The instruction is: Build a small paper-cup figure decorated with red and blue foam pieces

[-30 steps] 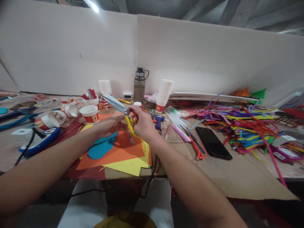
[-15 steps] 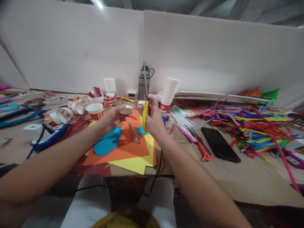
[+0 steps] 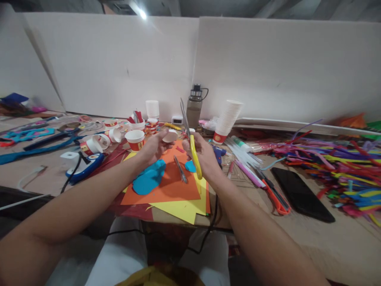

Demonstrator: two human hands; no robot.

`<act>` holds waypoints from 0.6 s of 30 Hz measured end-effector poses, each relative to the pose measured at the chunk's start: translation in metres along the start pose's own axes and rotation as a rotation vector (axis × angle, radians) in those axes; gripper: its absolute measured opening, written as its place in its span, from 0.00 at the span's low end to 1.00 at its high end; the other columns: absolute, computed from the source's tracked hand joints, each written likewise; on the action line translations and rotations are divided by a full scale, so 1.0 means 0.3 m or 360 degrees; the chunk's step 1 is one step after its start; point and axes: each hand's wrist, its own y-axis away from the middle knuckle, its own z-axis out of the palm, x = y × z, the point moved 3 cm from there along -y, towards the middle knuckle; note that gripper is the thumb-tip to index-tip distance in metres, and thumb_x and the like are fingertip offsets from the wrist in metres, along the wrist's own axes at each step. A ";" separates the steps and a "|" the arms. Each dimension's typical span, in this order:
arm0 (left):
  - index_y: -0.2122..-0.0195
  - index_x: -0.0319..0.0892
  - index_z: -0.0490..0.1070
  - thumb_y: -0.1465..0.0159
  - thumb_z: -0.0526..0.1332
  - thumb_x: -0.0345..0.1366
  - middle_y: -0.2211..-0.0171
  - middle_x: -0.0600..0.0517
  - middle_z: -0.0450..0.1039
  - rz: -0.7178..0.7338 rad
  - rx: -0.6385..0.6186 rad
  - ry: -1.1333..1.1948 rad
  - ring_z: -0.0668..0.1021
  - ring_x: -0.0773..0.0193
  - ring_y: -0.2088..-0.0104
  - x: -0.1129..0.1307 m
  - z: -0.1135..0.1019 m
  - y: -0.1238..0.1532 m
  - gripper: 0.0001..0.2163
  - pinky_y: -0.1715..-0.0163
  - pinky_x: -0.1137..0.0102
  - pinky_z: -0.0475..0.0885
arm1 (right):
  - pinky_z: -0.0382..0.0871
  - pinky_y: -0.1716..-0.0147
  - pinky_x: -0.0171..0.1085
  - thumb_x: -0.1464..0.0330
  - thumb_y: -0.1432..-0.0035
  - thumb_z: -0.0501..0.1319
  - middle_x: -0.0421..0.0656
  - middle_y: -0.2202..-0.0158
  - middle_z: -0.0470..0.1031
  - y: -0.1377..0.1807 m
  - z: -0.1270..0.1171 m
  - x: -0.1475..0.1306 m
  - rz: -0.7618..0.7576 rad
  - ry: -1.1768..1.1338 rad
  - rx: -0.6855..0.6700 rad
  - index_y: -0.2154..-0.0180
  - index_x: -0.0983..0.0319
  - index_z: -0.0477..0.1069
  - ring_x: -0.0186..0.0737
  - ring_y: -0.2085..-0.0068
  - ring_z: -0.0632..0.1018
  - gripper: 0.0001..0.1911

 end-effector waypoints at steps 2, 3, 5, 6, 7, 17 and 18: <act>0.64 0.37 0.72 0.40 0.64 0.46 0.67 0.48 0.76 0.0029 0.0018 0.0023 0.75 0.67 0.71 0.015 -0.002 -0.005 0.15 0.68 0.71 0.70 | 0.68 0.79 0.32 0.50 0.44 0.61 0.38 0.71 0.69 0.006 0.002 0.001 0.0029 0.0013 -0.0017 0.55 0.60 0.67 0.31 0.76 0.70 0.23; 0.63 0.38 0.72 0.40 0.63 0.46 0.66 0.48 0.76 0.0045 0.0026 0.0038 0.76 0.66 0.70 0.022 -0.003 -0.008 0.14 0.67 0.71 0.70 | 0.67 0.79 0.32 0.51 0.44 0.61 0.37 0.73 0.69 0.009 0.002 0.002 0.0039 0.0044 -0.0028 0.56 0.60 0.68 0.31 0.77 0.70 0.23; 0.62 0.38 0.71 0.39 0.63 0.45 0.65 0.47 0.76 0.0060 0.0041 0.0069 0.77 0.64 0.68 0.036 -0.008 -0.013 0.14 0.66 0.70 0.70 | 0.66 0.80 0.31 0.51 0.43 0.60 0.36 0.78 0.67 0.013 0.005 0.006 0.0052 0.0121 -0.0049 0.58 0.60 0.68 0.31 0.79 0.70 0.21; 0.62 0.38 0.71 0.39 0.62 0.45 0.64 0.47 0.76 0.0058 0.0052 0.0082 0.78 0.64 0.68 0.040 -0.012 -0.014 0.14 0.66 0.69 0.70 | 0.66 0.81 0.31 0.51 0.42 0.60 0.35 0.79 0.67 0.015 0.006 0.009 0.0058 0.0153 -0.0059 0.59 0.61 0.68 0.31 0.80 0.70 0.20; 0.62 0.38 0.71 0.39 0.62 0.45 0.63 0.46 0.76 0.0052 0.0062 0.0092 0.78 0.63 0.67 0.043 -0.015 -0.015 0.14 0.66 0.69 0.70 | 0.66 0.81 0.30 0.52 0.42 0.59 0.35 0.79 0.67 0.016 0.008 0.010 0.0063 0.0167 -0.0065 0.60 0.61 0.67 0.31 0.80 0.71 0.19; 0.57 0.39 0.70 0.42 0.63 0.52 0.59 0.45 0.77 0.0039 0.0026 0.0083 0.78 0.65 0.69 0.032 -0.036 -0.029 0.21 0.71 0.71 0.68 | 0.60 0.89 0.28 0.57 0.43 0.60 0.34 0.78 0.65 0.037 0.028 -0.027 0.0228 0.0076 -0.0082 0.58 0.60 0.68 0.29 0.84 0.67 0.16; 0.57 0.39 0.70 0.42 0.63 0.52 0.59 0.45 0.78 0.0051 0.0024 0.0091 0.78 0.65 0.69 0.032 -0.039 -0.033 0.21 0.71 0.71 0.68 | 0.59 0.89 0.28 0.56 0.43 0.60 0.33 0.79 0.65 0.040 0.029 -0.030 0.0248 0.0066 -0.0089 0.58 0.60 0.67 0.28 0.85 0.67 0.16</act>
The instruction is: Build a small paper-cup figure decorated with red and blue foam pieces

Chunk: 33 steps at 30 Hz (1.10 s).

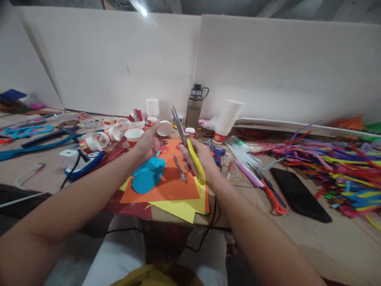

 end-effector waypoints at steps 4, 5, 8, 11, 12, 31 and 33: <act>0.57 0.40 0.70 0.41 0.63 0.51 0.59 0.46 0.78 0.0071 -0.0002 0.0064 0.79 0.64 0.67 0.011 -0.013 -0.019 0.20 0.69 0.71 0.69 | 0.58 0.90 0.27 0.57 0.44 0.60 0.32 0.80 0.64 0.009 0.004 -0.011 0.0056 -0.0008 -0.0083 0.60 0.60 0.66 0.27 0.86 0.65 0.15; 0.57 0.40 0.70 0.41 0.63 0.50 0.60 0.46 0.78 0.0099 -0.0008 0.0087 0.79 0.63 0.66 0.017 -0.015 -0.023 0.20 0.68 0.70 0.70 | 0.58 0.90 0.26 0.58 0.44 0.60 0.32 0.80 0.64 0.009 0.005 -0.014 0.0063 0.0011 -0.0116 0.62 0.60 0.65 0.27 0.86 0.65 0.14; 0.58 0.40 0.71 0.41 0.63 0.48 0.61 0.47 0.78 0.0176 -0.0011 0.0137 0.80 0.62 0.64 0.039 -0.022 -0.030 0.18 0.65 0.69 0.71 | 0.57 0.90 0.26 0.58 0.43 0.60 0.32 0.80 0.65 0.010 0.007 -0.017 0.0079 0.0063 -0.0211 0.64 0.60 0.65 0.26 0.86 0.64 0.12; 0.60 0.40 0.71 0.42 0.63 0.46 0.60 0.47 0.78 0.0249 -0.0005 0.0132 0.80 0.62 0.61 0.060 -0.025 -0.028 0.15 0.63 0.69 0.71 | 0.57 0.91 0.26 0.58 0.43 0.59 0.32 0.80 0.65 0.010 0.007 -0.013 0.0119 0.0073 -0.0247 0.62 0.59 0.65 0.27 0.86 0.65 0.12; 0.61 0.40 0.71 0.41 0.63 0.45 0.60 0.47 0.78 0.0277 -0.0021 0.0127 0.80 0.61 0.60 0.066 -0.024 -0.026 0.14 0.63 0.70 0.71 | 0.57 0.91 0.27 0.58 0.43 0.59 0.32 0.80 0.66 0.010 0.007 -0.011 0.0134 0.0084 -0.0251 0.62 0.59 0.65 0.27 0.86 0.65 0.13; 0.57 0.43 0.74 0.41 0.65 0.42 0.53 0.48 0.76 0.0373 -0.0214 -0.0026 0.77 0.61 0.52 0.054 -0.009 -0.003 0.13 0.56 0.69 0.72 | 0.58 0.93 0.28 0.57 0.44 0.61 0.31 0.83 0.65 0.014 0.021 0.003 0.0203 0.0017 -0.0269 0.66 0.59 0.65 0.29 0.88 0.65 0.13; 0.56 0.43 0.74 0.41 0.65 0.42 0.54 0.48 0.77 0.0387 -0.0219 -0.0020 0.77 0.61 0.53 0.049 -0.015 -0.009 0.13 0.57 0.69 0.72 | 0.58 0.93 0.28 0.57 0.44 0.62 0.31 0.84 0.64 0.015 0.022 -0.001 0.0219 0.0027 -0.0251 0.70 0.59 0.63 0.28 0.89 0.65 0.13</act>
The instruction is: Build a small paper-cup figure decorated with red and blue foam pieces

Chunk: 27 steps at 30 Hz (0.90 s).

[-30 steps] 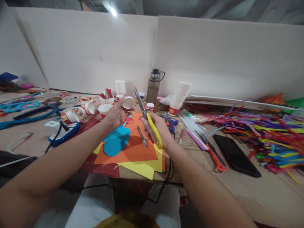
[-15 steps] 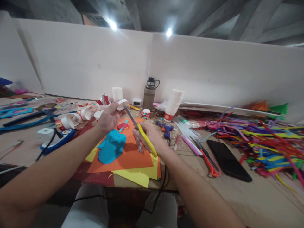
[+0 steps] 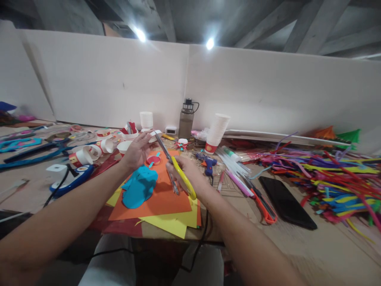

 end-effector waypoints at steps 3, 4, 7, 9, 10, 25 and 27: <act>0.57 0.43 0.74 0.41 0.65 0.42 0.55 0.48 0.77 0.0024 0.0001 -0.0010 0.78 0.62 0.55 -0.005 -0.006 -0.003 0.13 0.60 0.71 0.72 | 0.58 0.93 0.27 0.58 0.44 0.62 0.31 0.86 0.63 0.003 0.000 -0.011 0.0003 0.0041 0.0007 0.74 0.59 0.61 0.27 0.89 0.63 0.15; 0.57 0.43 0.74 0.40 0.65 0.42 0.55 0.48 0.78 0.0024 0.0003 -0.0018 0.78 0.62 0.55 -0.005 -0.006 -0.003 0.13 0.60 0.71 0.72 | 0.58 0.93 0.27 0.58 0.44 0.62 0.31 0.86 0.63 0.004 0.000 -0.014 -0.0005 0.0059 0.0012 0.74 0.59 0.60 0.27 0.89 0.63 0.16; 0.57 0.43 0.75 0.41 0.65 0.42 0.55 0.48 0.77 0.0011 0.0017 -0.0038 0.78 0.62 0.55 -0.006 -0.006 -0.003 0.13 0.60 0.71 0.71 | 0.56 0.94 0.27 0.58 0.44 0.62 0.31 0.86 0.63 0.007 -0.002 -0.019 -0.0032 0.0091 0.0052 0.74 0.59 0.61 0.27 0.89 0.63 0.15; 0.58 0.43 0.75 0.41 0.66 0.42 0.54 0.48 0.77 0.0010 0.0035 -0.0042 0.77 0.62 0.55 -0.006 -0.007 -0.004 0.13 0.60 0.71 0.71 | 0.55 0.94 0.26 0.57 0.44 0.61 0.31 0.86 0.63 0.008 -0.002 -0.018 -0.0030 0.0099 0.0055 0.73 0.59 0.62 0.27 0.89 0.62 0.15; 0.58 0.43 0.75 0.42 0.66 0.42 0.55 0.48 0.77 0.0012 0.0045 -0.0043 0.77 0.63 0.55 -0.006 -0.008 -0.004 0.13 0.60 0.71 0.71 | 0.54 0.94 0.26 0.57 0.43 0.61 0.31 0.86 0.63 0.008 -0.002 -0.017 -0.0026 0.0099 0.0053 0.74 0.59 0.62 0.27 0.90 0.62 0.15; 0.62 0.42 0.77 0.44 0.68 0.42 0.60 0.50 0.78 0.0029 0.0045 0.0005 0.78 0.65 0.60 -0.022 -0.021 -0.015 0.12 0.63 0.72 0.72 | 0.57 0.93 0.25 0.58 0.44 0.61 0.30 0.85 0.62 0.017 -0.002 -0.022 0.0064 0.0111 -0.0012 0.74 0.60 0.59 0.26 0.89 0.63 0.16; 0.61 0.42 0.77 0.43 0.68 0.42 0.59 0.49 0.78 0.0032 0.0037 -0.0013 0.78 0.65 0.59 -0.024 -0.023 -0.016 0.12 0.62 0.73 0.72 | 0.57 0.93 0.25 0.59 0.43 0.61 0.30 0.85 0.62 0.017 0.001 -0.026 0.0078 0.0115 0.0006 0.73 0.60 0.60 0.25 0.90 0.62 0.15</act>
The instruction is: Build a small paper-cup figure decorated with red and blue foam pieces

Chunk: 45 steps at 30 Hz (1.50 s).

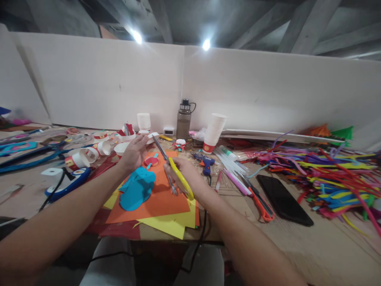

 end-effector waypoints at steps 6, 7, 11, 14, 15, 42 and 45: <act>0.60 0.42 0.77 0.43 0.68 0.43 0.60 0.50 0.78 0.0032 -0.0006 -0.0041 0.77 0.66 0.62 -0.008 -0.008 -0.003 0.13 0.60 0.72 0.72 | 0.56 0.92 0.24 0.65 0.42 0.58 0.30 0.86 0.61 0.003 0.014 -0.013 0.0113 0.0044 0.0092 0.74 0.60 0.60 0.24 0.90 0.61 0.10; 0.60 0.42 0.77 0.43 0.68 0.43 0.60 0.50 0.78 0.0034 -0.0011 -0.0039 0.77 0.66 0.63 -0.009 -0.008 -0.003 0.13 0.60 0.71 0.72 | 0.56 0.91 0.24 0.65 0.42 0.58 0.30 0.86 0.61 0.004 0.015 -0.013 0.0118 0.0058 0.0103 0.74 0.60 0.61 0.24 0.89 0.61 0.10; 0.61 0.41 0.77 0.43 0.68 0.43 0.60 0.49 0.78 0.0041 -0.0015 -0.0033 0.78 0.65 0.61 -0.010 -0.006 0.000 0.13 0.59 0.70 0.73 | 0.56 0.91 0.25 0.65 0.42 0.57 0.31 0.86 0.61 0.000 0.014 -0.001 0.0104 0.0073 0.0094 0.74 0.60 0.61 0.25 0.89 0.61 0.10; 0.61 0.41 0.77 0.43 0.68 0.43 0.59 0.48 0.78 0.0042 -0.0003 -0.0015 0.78 0.63 0.59 -0.005 -0.002 0.004 0.13 0.58 0.69 0.73 | 0.55 0.90 0.27 0.64 0.43 0.58 0.31 0.85 0.62 -0.006 0.007 0.005 0.0021 0.0074 0.0037 0.73 0.59 0.62 0.26 0.88 0.62 0.10; 0.61 0.40 0.76 0.43 0.68 0.42 0.59 0.48 0.78 0.0041 0.0002 -0.0006 0.78 0.63 0.59 -0.003 0.000 0.005 0.13 0.58 0.68 0.73 | 0.55 0.90 0.27 0.63 0.43 0.59 0.32 0.85 0.62 -0.007 0.003 0.004 -0.0029 0.0099 0.0029 0.73 0.59 0.62 0.27 0.88 0.63 0.10; 0.64 0.41 0.72 0.42 0.66 0.42 0.58 0.47 0.78 -0.0028 -0.0031 0.0110 0.78 0.57 0.53 0.017 0.037 0.027 0.11 0.51 0.60 0.72 | 0.59 0.94 0.29 0.55 0.41 0.57 0.32 0.87 0.64 0.018 0.005 0.001 0.0091 -0.0121 -0.0155 0.73 0.58 0.58 0.31 0.89 0.65 0.16; 0.64 0.41 0.71 0.41 0.66 0.43 0.58 0.46 0.78 -0.0028 -0.0056 0.0081 0.78 0.56 0.52 0.016 0.040 0.029 0.11 0.51 0.59 0.72 | 0.60 0.93 0.28 0.56 0.40 0.55 0.33 0.87 0.65 0.014 0.003 0.015 0.0013 -0.0079 -0.0147 0.73 0.59 0.59 0.31 0.89 0.66 0.15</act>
